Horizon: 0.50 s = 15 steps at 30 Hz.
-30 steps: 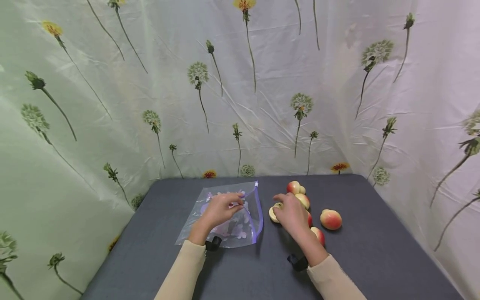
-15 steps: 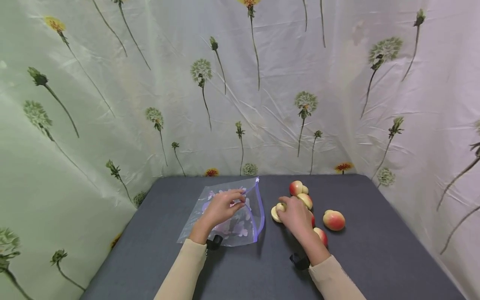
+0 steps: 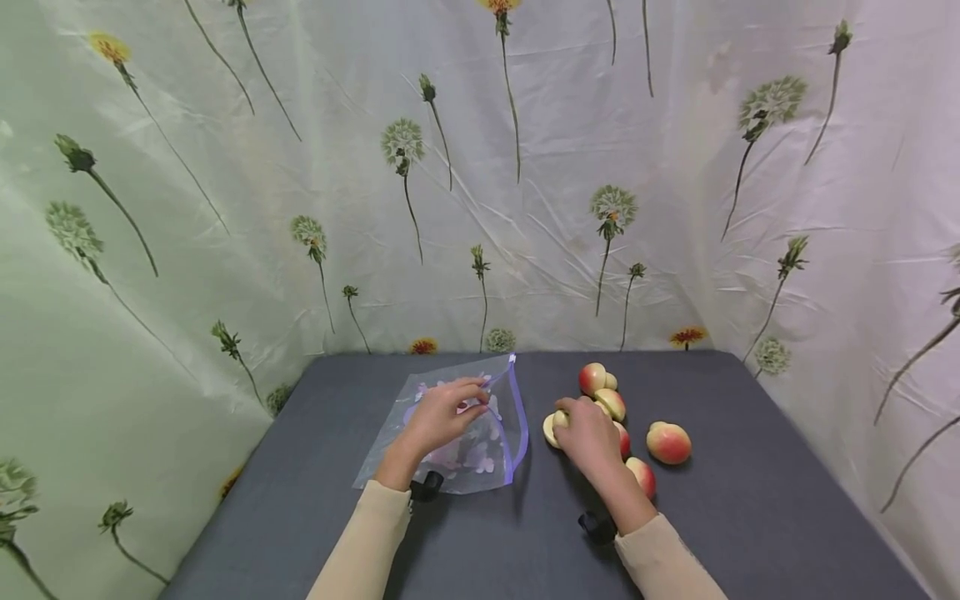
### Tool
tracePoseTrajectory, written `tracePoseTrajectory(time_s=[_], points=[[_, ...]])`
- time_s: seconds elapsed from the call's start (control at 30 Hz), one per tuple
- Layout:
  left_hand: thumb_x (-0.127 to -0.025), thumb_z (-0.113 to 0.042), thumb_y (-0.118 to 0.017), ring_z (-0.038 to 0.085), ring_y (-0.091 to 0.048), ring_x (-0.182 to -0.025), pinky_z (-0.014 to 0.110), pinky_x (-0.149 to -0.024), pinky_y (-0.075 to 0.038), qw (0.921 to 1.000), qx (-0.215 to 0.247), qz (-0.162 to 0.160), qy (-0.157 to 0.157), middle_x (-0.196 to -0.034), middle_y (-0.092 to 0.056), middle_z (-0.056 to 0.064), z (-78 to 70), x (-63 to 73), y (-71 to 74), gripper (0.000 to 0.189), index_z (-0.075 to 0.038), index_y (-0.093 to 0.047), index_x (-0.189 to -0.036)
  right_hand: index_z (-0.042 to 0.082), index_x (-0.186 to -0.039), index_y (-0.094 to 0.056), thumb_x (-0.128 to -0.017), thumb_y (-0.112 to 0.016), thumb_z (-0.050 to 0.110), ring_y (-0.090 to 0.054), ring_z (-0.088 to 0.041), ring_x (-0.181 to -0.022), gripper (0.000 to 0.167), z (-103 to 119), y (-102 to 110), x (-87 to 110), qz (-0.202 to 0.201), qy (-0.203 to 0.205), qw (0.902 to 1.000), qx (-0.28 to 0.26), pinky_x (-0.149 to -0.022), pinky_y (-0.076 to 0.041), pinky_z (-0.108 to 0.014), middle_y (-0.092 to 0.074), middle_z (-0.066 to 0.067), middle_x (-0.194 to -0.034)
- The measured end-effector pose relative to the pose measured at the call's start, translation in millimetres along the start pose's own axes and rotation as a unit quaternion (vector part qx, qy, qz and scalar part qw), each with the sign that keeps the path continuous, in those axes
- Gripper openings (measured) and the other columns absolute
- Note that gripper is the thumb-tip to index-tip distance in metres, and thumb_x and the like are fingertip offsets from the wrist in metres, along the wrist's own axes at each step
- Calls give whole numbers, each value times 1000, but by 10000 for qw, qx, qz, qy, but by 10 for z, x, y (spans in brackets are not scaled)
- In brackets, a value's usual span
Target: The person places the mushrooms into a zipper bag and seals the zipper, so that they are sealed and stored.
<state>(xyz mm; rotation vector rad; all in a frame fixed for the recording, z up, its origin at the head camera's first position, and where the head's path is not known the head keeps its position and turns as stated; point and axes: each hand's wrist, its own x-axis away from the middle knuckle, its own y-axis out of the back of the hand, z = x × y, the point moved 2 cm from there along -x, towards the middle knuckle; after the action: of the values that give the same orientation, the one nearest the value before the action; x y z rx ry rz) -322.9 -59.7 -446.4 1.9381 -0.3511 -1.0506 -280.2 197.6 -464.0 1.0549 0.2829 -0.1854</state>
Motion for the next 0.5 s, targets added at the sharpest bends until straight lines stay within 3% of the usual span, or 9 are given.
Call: tracePoseTrajectory(time_s=[0.27,0.5], points=[[-93,-18,-75,19,-67,-110,34,-80,-55,9998,-40,-99,-138,-124,-69,7,23,-8,20,6,-16,-73,-98,7,-106,-76,-74,-68,7,-55,-23,-66,33,32,-13,11,-159,259,9995,2,-51,-40,-37,-69,-10,-90],[-93,-15,-75,18,-68,-107,29,-72,-54,9998,-55,-124,-146,-126,-68,8,31,10,37,5,-16,-73,-97,8,-107,-76,-76,-69,6,-60,-26,-72,32,48,-4,24,-69,275,9996,27,-55,-43,-40,-69,-10,-92]])
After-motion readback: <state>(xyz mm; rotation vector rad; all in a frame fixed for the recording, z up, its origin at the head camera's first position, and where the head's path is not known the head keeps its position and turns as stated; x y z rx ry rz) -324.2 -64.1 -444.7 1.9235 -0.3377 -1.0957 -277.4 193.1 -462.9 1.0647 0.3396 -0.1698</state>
